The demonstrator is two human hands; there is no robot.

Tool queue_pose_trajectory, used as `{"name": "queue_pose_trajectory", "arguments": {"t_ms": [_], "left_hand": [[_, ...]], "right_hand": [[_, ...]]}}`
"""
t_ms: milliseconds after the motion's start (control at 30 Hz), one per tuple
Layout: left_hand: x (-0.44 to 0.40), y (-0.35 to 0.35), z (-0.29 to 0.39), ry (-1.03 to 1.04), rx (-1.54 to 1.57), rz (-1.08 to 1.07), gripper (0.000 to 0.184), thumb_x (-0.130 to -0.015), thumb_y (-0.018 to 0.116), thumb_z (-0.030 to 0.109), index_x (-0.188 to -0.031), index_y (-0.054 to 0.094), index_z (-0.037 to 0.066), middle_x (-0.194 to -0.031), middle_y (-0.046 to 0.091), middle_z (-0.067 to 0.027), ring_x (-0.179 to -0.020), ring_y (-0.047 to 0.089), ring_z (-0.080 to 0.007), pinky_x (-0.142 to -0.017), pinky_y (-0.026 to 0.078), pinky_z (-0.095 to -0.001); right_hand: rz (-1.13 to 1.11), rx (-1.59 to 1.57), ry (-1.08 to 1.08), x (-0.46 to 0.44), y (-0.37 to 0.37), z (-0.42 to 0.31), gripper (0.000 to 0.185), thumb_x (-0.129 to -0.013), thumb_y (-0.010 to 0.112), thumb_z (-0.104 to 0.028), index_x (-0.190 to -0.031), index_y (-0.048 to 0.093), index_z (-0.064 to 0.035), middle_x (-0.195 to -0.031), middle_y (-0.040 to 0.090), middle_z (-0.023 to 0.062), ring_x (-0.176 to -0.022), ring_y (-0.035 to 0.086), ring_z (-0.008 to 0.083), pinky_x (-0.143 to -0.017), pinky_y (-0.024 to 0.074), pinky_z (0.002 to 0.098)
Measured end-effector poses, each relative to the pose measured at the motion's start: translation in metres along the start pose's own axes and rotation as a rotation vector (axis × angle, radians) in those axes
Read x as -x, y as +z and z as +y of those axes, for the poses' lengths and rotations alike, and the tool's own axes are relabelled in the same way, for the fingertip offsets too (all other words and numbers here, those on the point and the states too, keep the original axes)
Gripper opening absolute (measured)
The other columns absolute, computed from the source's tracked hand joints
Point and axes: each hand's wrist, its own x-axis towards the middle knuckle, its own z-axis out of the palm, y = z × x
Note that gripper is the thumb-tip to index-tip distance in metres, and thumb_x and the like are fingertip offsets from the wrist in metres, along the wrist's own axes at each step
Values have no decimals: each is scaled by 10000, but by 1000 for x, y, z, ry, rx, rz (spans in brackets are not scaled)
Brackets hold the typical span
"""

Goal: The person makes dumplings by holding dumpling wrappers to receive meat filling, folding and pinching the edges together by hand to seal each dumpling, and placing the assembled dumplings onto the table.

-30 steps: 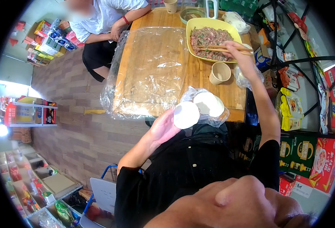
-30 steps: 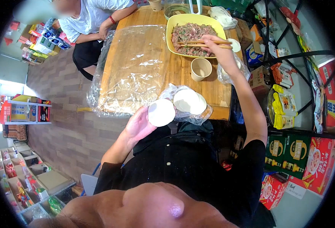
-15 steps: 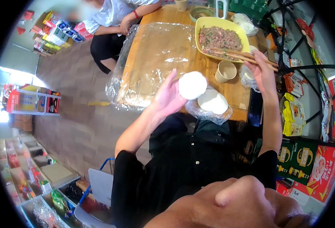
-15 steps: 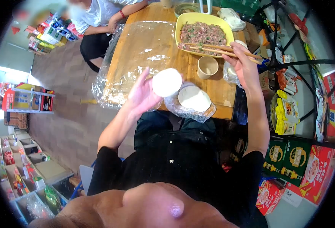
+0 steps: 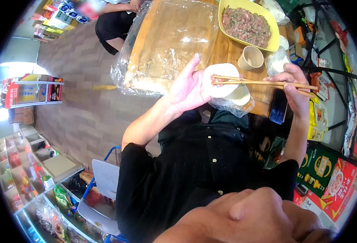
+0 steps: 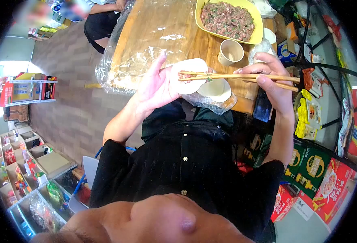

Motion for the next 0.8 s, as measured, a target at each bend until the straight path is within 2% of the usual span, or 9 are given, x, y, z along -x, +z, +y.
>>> {"name": "queue_pose_trajectory", "arguments": {"t_ms": [133,267,333,400,467,533,567,633,800], "left_hand": [[1,7,-5,17,-133,157,775,-978,223,540,-1387,251,-118,-1409,363,-261,-1311,386,-338,-1109,310,-430],[3,-1,-3,16,-159,150,773,-980,218,537,-1390,247,-117,-1415,359,-257,-1315,381,-334,-1117,297,-422],[3,-2,-3,34,-181,137,834,-961,159,585,-1412,175,-117,-1445,246,-319,-1340,301,-417,-1137,245,-438],[3,-4,-2,37,-138,122,834,-960,158,585,-1410,183,-117,-1444,254,-314,-1344,298,-408,-1140,238,-435],[1,-4,0,31,-103,94,834,-960,157,585,-1408,191,-118,-1443,263,-308,-1349,295,-400,-1144,231,-432],[1,-4,-1,37,-175,147,751,-984,218,530,-1394,266,-98,-1415,370,-242,-1320,378,-318,-1123,282,-413],[1,-6,-2,27,-184,135,751,-984,218,530,-1394,266,-98,-1415,370,-242,-1320,378,-318,-1123,282,-413],[3,-12,-4,54,-162,240,744,-985,210,529,-1388,285,-92,-1419,372,-229,-1315,386,-313,-1119,284,-416],[7,-12,-5,34,-184,230,742,-985,197,533,-1393,287,-80,-1435,360,-209,-1337,353,-304,-1138,236,-419]], "right_hand": [[-28,11,58,-7,-10,-7,527,-872,627,-269,-1294,419,-31,-989,660,223,-982,643,358,-912,480,427],[-24,-34,49,-9,-22,-6,467,-897,597,-243,-1285,436,-39,-983,654,225,-984,642,349,-868,511,397],[-9,-69,55,-7,-29,-2,460,-906,584,-241,-1284,434,-28,-1011,643,230,-996,637,343,-869,518,385],[8,-104,56,-8,-33,3,453,-915,571,-238,-1284,432,-16,-1039,633,235,-1008,632,338,-869,524,372],[248,-173,76,-17,-38,7,374,-950,507,-199,-1249,455,20,-1109,603,242,-1052,612,315,-894,526,349],[314,-167,26,-38,-32,5,336,-961,479,-174,-1223,471,36,-1131,593,240,-1074,601,305,-912,519,348],[373,-171,-14,-49,-33,4,304,-973,452,-150,-1198,487,51,-1152,584,238,-1096,590,295,-931,513,348],[405,-2,-3,-65,-36,16,279,-967,477,-130,-1167,527,59,-1152,591,221,-1104,586,255,-931,513,332],[334,213,-33,-96,-33,49,268,-951,526,-128,-1150,587,40,-1112,626,138,-1005,618,184,-868,528,273]]}}
